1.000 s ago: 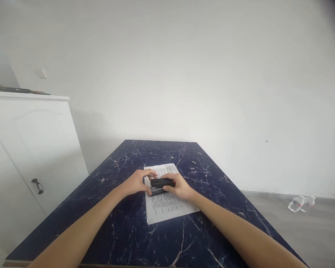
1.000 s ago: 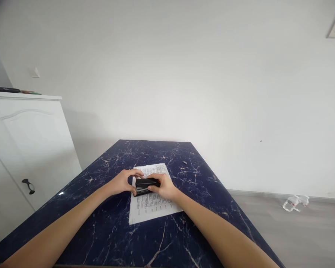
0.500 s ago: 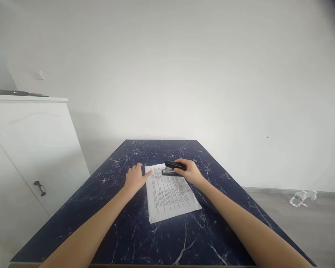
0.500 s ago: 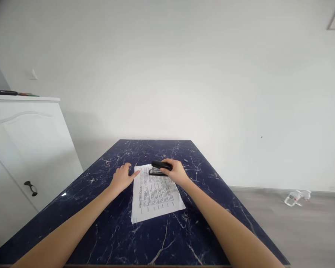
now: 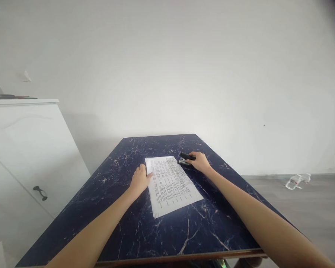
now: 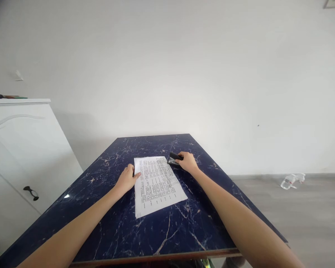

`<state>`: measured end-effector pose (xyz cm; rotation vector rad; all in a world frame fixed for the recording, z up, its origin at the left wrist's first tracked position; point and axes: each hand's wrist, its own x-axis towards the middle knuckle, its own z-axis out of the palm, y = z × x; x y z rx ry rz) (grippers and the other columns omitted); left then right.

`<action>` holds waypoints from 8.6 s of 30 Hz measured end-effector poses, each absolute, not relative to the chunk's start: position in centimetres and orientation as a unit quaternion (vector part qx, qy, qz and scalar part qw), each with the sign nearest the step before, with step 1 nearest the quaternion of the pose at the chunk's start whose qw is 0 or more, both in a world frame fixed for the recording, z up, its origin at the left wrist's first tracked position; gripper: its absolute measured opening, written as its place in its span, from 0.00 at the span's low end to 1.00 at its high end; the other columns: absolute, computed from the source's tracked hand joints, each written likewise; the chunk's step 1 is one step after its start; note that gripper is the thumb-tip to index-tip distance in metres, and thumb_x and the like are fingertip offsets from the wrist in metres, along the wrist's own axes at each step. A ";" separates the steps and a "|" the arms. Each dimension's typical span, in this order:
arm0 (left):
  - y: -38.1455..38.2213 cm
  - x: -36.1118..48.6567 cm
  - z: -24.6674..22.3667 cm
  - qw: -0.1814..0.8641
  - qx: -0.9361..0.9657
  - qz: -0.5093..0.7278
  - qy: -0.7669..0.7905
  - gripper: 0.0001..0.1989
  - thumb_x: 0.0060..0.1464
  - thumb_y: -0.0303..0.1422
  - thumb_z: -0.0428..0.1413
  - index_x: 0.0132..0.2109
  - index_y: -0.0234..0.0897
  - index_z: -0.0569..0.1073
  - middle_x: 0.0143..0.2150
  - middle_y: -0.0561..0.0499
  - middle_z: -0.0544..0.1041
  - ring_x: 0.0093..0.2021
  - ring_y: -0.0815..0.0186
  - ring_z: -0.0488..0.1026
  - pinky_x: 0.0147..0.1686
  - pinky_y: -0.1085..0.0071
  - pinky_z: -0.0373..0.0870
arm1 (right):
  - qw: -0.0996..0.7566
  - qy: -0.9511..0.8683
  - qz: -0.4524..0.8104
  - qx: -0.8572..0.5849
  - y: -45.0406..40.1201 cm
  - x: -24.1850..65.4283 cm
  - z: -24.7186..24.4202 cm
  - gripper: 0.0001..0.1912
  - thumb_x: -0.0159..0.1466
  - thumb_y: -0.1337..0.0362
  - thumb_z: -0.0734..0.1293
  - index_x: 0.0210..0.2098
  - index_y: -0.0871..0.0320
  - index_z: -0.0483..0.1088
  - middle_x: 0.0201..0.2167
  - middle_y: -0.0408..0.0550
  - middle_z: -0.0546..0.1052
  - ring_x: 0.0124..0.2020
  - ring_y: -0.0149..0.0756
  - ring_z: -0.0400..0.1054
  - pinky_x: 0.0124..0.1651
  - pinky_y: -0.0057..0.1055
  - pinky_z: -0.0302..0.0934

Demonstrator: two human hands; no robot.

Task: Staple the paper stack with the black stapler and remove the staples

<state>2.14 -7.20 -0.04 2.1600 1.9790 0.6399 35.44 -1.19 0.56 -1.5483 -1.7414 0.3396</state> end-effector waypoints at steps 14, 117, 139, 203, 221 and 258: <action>-5.9 0.8 -0.2 0.288 0.697 0.374 0.540 0.17 0.55 0.36 0.62 0.52 0.42 0.81 0.58 0.44 0.79 0.61 0.48 0.73 0.63 0.51 0.64 | 0.367 -0.691 0.139 -0.607 -1.0 35.8 0.8 0.13 0.60 0.66 0.73 0.46 0.57 0.79 0.44 0.52 0.82 0.47 0.49 0.77 0.51 0.39 0.68; -2.1 -6.1 0.9 0.031 0.677 0.488 0.550 0.13 0.60 0.26 0.47 0.38 0.39 0.77 0.42 0.45 0.70 0.44 0.57 0.72 0.51 0.59 0.69 | 0.265 -0.773 0.064 -0.572 -1.4 40.0 2.0 0.31 0.69 0.43 0.61 0.61 0.57 0.72 0.67 0.58 0.67 0.68 0.54 0.59 0.69 0.48 0.53; 0.5 -12.5 -1.5 0.128 0.485 0.548 0.669 0.16 0.42 0.24 0.48 0.35 0.38 0.78 0.41 0.44 0.81 0.41 0.56 0.77 0.43 0.64 0.70 | 0.062 -0.747 0.058 -0.660 2.7 20.0 -1.7 0.58 0.65 0.29 0.54 0.74 0.75 0.47 0.74 0.77 0.45 0.74 0.71 0.36 0.72 0.56 0.31; 0.1 -13.2 -1.4 0.130 0.394 0.589 0.693 0.15 0.41 0.23 0.49 0.33 0.37 0.79 0.29 0.49 0.78 0.31 0.60 0.73 0.33 0.68 0.66 | 0.147 -0.685 0.098 -0.706 4.9 5.5 -1.1 0.49 0.71 0.43 0.54 0.72 0.83 0.44 0.73 0.83 0.40 0.75 0.70 0.30 0.69 0.67 0.24; -0.6 -13.2 -0.6 0.043 0.385 0.547 0.742 0.12 0.47 0.21 0.51 0.30 0.37 0.77 0.36 0.42 0.79 0.36 0.55 0.75 0.38 0.64 0.68 | 0.148 -0.905 0.093 -0.387 1.6 2.1 -0.8 0.24 0.72 0.67 0.56 0.66 0.57 0.63 0.69 0.53 0.65 0.71 0.42 0.55 0.72 0.45 0.48; -6.1 -1.4 1.6 0.159 0.896 0.188 0.370 0.14 0.67 0.42 0.50 0.50 0.43 0.77 0.50 0.45 0.74 0.51 0.55 0.70 0.52 0.58 0.67 | 0.196 -0.821 0.243 -0.478 -9.9 24.6 4.1 0.12 0.59 0.56 0.74 0.30 0.56 0.70 0.28 0.50 0.75 0.25 0.39 0.67 0.25 0.32 0.55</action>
